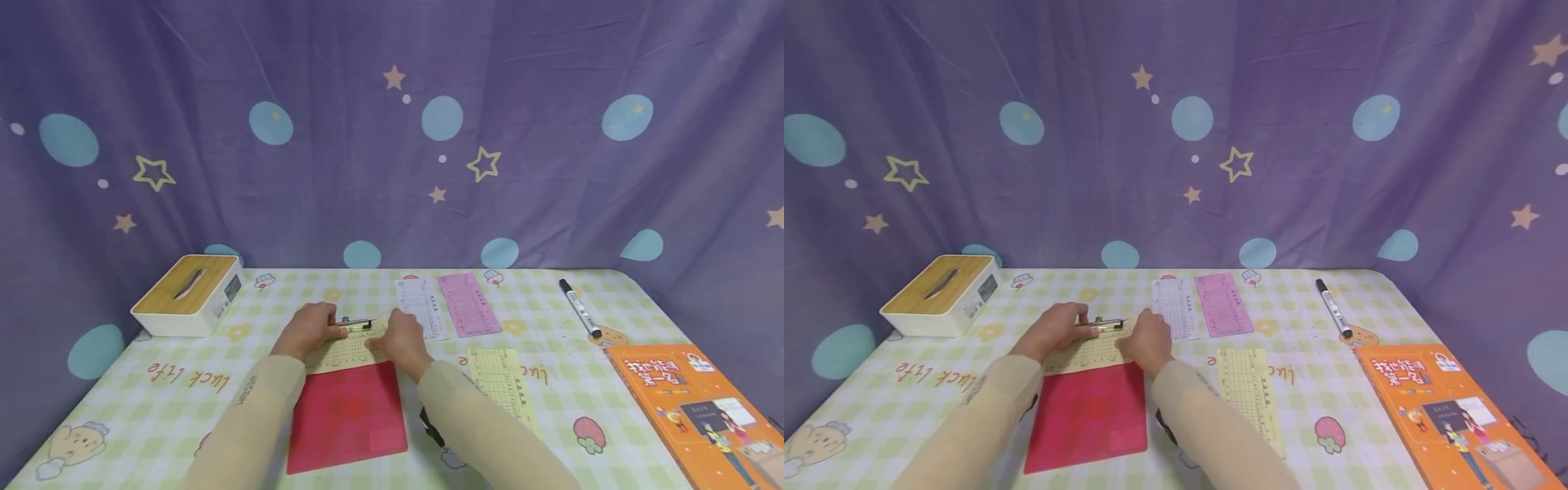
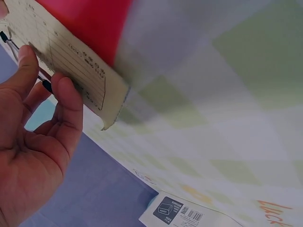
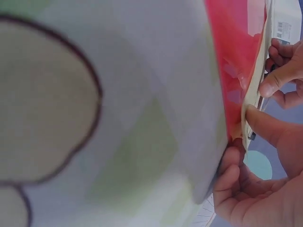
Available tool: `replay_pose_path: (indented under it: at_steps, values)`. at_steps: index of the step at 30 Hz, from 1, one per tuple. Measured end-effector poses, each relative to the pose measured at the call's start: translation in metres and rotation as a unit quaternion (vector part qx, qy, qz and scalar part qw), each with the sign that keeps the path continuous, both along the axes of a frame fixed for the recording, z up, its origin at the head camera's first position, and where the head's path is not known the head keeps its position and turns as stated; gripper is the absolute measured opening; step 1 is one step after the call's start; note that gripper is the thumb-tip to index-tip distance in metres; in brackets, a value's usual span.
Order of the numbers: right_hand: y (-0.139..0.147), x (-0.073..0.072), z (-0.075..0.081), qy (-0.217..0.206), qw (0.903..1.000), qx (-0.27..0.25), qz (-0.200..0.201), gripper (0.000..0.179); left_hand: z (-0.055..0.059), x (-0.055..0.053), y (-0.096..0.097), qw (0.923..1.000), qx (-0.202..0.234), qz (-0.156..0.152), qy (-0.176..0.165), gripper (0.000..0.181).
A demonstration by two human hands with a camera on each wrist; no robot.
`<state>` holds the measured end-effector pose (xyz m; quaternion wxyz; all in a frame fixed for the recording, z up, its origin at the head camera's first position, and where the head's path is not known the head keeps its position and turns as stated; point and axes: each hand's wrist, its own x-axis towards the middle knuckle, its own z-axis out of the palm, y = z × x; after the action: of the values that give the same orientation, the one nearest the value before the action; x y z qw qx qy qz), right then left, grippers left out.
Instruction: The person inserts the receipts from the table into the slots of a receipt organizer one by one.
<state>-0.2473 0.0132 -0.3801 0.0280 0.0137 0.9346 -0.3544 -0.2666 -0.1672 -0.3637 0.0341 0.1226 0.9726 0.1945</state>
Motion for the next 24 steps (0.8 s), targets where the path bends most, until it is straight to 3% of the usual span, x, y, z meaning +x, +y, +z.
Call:
replay_pose_path:
  at_steps: [5, 11, 17, 24]
  values:
    - [0.009, 0.004, 0.007, 0.002, 0.9989, 0.042, 0.022, 0.046, 0.000, 0.002, 0.000, 1.0000, 0.006, -0.002, 0.007, 0.034]
    - [0.028, 0.007, 0.018, 0.002, 0.9931, 0.073, 0.092, 0.044, -0.001, 0.004, 0.001, 1.0000, 0.005, 0.003, 0.002, 0.033]
    - [0.053, 0.010, 0.032, 0.028, 0.9796, 0.053, 0.192, 0.046, -0.001, 0.002, 0.000, 1.0000, 0.000, 0.004, -0.001, 0.033]
    - [0.101, 0.016, 0.054, 0.045, 0.9699, 0.025, 0.238, 0.035, -0.002, 0.001, 0.001, 1.0000, 0.001, 0.000, 0.000, 0.033]
